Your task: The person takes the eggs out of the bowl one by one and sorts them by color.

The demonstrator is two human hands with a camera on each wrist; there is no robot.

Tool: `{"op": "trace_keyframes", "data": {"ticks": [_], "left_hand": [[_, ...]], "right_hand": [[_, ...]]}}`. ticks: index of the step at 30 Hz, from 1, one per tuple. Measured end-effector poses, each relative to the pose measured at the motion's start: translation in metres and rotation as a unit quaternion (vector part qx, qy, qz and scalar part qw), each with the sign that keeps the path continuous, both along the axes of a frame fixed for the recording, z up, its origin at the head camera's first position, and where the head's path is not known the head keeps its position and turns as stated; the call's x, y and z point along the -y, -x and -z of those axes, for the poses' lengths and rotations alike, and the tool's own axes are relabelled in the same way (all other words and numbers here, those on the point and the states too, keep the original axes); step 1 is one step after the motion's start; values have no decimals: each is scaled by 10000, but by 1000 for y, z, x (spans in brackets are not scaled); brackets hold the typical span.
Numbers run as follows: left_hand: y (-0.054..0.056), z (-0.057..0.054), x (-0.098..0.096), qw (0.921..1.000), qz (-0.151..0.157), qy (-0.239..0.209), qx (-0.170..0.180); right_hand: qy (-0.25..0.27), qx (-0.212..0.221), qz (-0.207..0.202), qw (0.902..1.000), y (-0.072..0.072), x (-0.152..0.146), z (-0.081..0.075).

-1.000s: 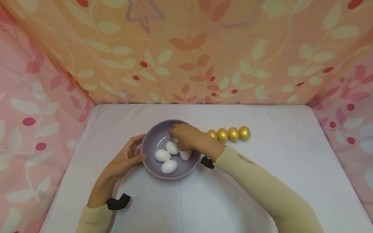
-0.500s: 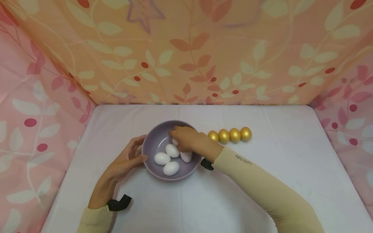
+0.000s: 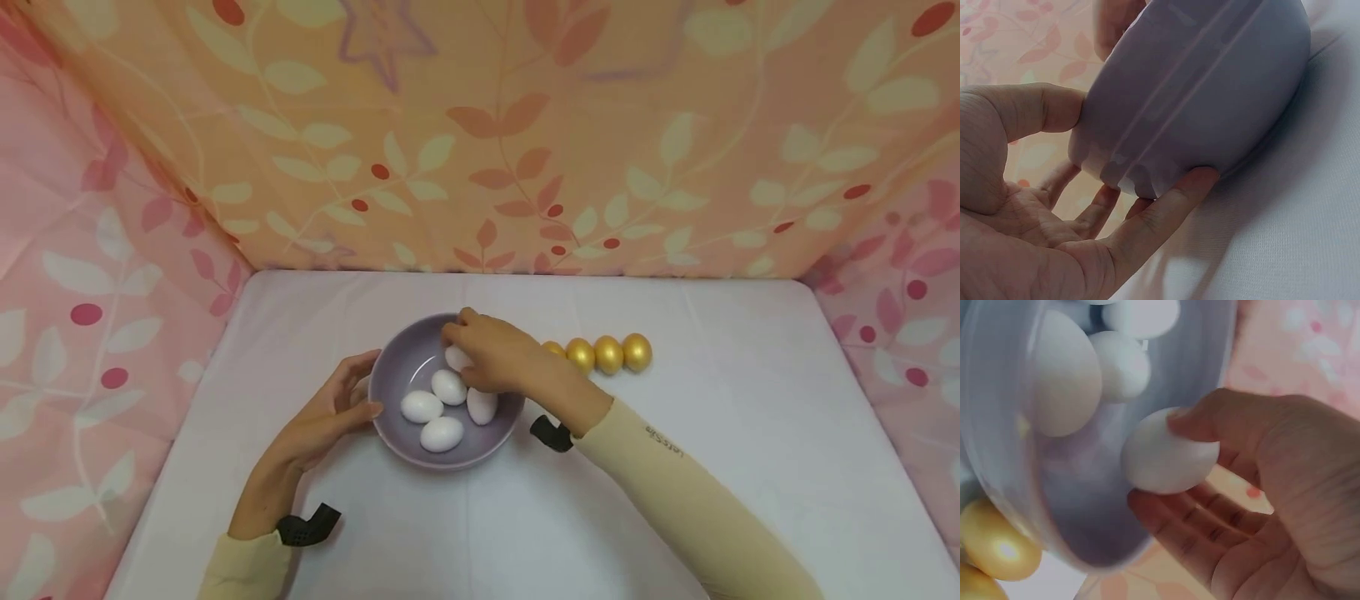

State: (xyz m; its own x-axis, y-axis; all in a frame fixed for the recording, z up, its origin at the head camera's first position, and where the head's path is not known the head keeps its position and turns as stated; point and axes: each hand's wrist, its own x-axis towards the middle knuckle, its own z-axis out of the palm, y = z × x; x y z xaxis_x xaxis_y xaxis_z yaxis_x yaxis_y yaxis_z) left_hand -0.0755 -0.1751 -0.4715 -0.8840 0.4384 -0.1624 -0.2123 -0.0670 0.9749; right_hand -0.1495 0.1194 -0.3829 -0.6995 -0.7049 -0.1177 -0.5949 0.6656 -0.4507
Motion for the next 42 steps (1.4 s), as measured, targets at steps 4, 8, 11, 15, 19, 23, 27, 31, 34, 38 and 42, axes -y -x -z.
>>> {"op": "trace_keyframes", "data": {"ticks": [4,8,11,15,19,23,27,31,34,38,42], "left_hand": [[-2,1,0,10000,11,43,38],[-3,2,-1,10000,15,69,45],[-2,1,-1,10000,-18,56,14],[0,0,-2,10000,13,20,-5],[0,0,-3,10000,28,4,5],[-1,-1,-3,10000,-24,-6,37],[-1,-1,-2,10000,-28,40,26],[-1,-1,-2,10000,-7,66,3],[-1,-1,-2,10000,-17,74,4],[-1,-2,-2,10000,-36,61,8],[-2,-2,-3,10000,-37,26,41]], "right_hand": [[596,44,280,9978,-10,-15,-2],[1122,-20,584,9920,-20,-31,-2],[1429,-134,870,9858,-30,-41,0],[1814,-178,1396,9733,-48,-58,5],[2288,-163,1834,9559,-64,-74,12],[2634,-149,2146,9404,-75,-83,22],[2649,-210,2399,9337,-85,-88,36],[2662,-169,2643,9268,-93,-92,49],[2746,-82,2783,9204,-99,-95,57],[2850,104,2939,9123,-107,-96,67],[2898,323,3103,9048,-117,-96,77]]}}
